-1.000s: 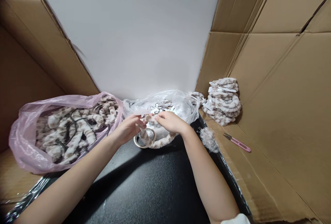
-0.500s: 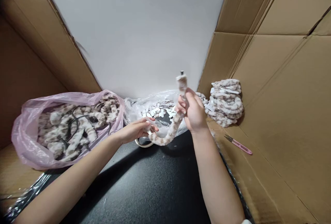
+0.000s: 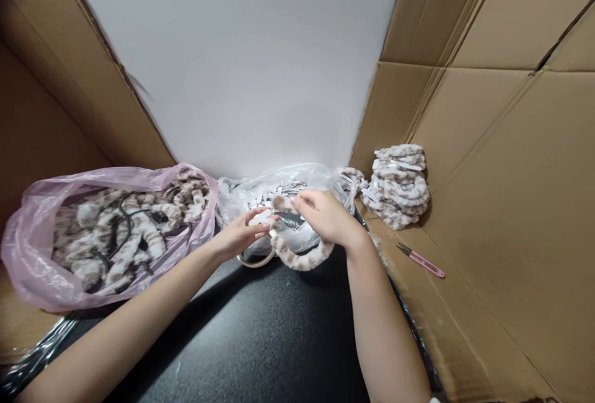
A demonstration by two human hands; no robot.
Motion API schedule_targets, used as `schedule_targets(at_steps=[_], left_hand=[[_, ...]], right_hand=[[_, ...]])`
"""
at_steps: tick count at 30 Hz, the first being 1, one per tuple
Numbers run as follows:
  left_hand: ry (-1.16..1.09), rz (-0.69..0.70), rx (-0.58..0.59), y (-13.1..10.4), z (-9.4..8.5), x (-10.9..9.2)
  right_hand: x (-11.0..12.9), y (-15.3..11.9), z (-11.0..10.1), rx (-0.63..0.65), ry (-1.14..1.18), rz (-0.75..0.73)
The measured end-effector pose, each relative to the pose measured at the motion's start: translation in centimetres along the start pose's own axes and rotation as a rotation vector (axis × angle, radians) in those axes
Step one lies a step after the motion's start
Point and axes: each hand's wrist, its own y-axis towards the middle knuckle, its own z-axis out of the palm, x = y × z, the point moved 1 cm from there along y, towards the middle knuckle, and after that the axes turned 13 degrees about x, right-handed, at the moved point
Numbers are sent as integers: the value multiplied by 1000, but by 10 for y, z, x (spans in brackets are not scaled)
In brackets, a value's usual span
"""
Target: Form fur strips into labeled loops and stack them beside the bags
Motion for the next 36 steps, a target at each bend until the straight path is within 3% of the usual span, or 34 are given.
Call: schedule_targets(at_steps=[3, 7, 20, 36], left_hand=[[10, 85, -87, 3, -1, 6], [85, 144, -101, -1, 4, 3], [944, 219, 39, -31, 33, -22], [942, 221, 187, -36, 39, -21]], right_hand=[[-2, -1, -3, -3, 0, 5], [-4, 0, -2, 117, -54, 67], [12, 0, 17, 85, -278, 90], [12, 6, 25, 270, -162, 114]])
